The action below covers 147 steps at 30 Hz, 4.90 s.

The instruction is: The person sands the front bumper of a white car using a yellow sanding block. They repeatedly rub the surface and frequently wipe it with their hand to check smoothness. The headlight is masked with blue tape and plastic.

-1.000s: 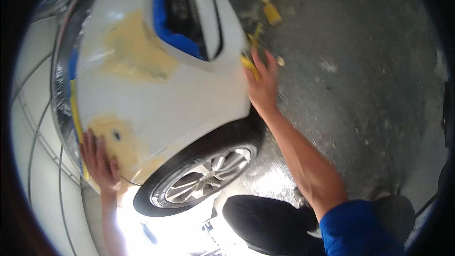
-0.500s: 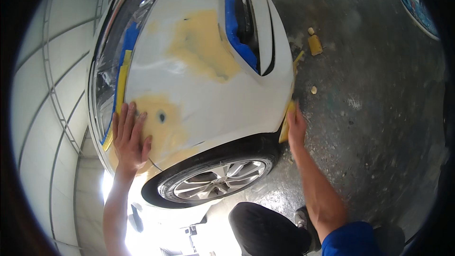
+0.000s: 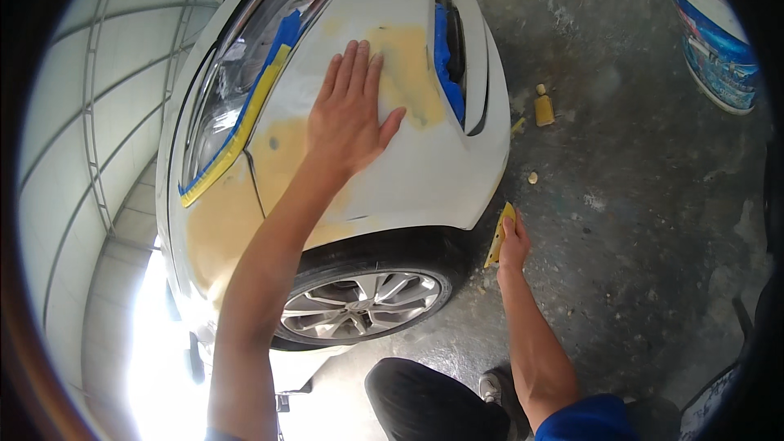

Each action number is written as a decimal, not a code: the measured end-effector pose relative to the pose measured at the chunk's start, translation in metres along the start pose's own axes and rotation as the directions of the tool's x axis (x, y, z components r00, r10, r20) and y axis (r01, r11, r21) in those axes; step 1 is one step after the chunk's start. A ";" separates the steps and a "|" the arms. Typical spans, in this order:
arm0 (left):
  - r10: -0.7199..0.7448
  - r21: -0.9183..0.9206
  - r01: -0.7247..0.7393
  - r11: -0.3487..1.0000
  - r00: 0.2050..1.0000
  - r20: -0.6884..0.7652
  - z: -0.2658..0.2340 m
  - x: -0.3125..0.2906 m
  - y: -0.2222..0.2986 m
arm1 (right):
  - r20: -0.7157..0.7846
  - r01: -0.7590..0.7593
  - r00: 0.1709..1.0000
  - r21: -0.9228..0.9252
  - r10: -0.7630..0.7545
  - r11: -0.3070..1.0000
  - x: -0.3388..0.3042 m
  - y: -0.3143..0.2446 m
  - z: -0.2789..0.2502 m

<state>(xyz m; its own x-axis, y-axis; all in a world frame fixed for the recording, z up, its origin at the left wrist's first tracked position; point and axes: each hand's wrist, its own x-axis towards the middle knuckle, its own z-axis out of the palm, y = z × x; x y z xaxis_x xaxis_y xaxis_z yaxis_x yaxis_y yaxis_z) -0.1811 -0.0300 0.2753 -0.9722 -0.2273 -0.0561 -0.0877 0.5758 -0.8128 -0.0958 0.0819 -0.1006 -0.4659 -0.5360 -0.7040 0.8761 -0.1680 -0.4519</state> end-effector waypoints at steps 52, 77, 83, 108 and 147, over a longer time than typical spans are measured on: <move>0.126 -0.099 -0.120 0.988 0.990 0.061 0.043 -0.091 0.079 | 0.153 0.143 0.969 0.288 -0.193 0.947 -0.037 -0.104 0.015; 0.074 -0.842 0.032 0.539 0.994 0.085 -0.004 -0.102 0.082 | -0.027 0.257 0.920 -0.712 -0.392 0.654 -0.136 -0.412 0.002; -0.234 -0.811 0.164 0.561 0.972 0.035 -0.047 -0.066 -0.014 | 0.165 0.402 0.745 -0.884 -0.647 0.237 -0.070 -0.673 -0.035; -0.437 -0.289 0.462 0.839 0.887 0.148 -0.047 -0.107 0.009 | 0.716 0.567 0.628 -0.151 0.306 -0.810 0.066 -0.812 -0.057; -0.385 -0.146 0.393 0.908 0.919 0.082 -0.023 -0.006 -0.067 | 0.359 0.341 0.923 -0.588 0.142 -0.733 0.235 -0.736 -0.172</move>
<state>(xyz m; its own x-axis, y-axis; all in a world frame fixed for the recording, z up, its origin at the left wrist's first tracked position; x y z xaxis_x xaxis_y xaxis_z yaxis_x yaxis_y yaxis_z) -0.1743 -0.0490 0.3434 -0.8421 -0.4949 0.2143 -0.4939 0.5482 -0.6749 -0.8716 0.2220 -0.0269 -0.2615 -0.8150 -0.5171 -0.8741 0.4271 -0.2312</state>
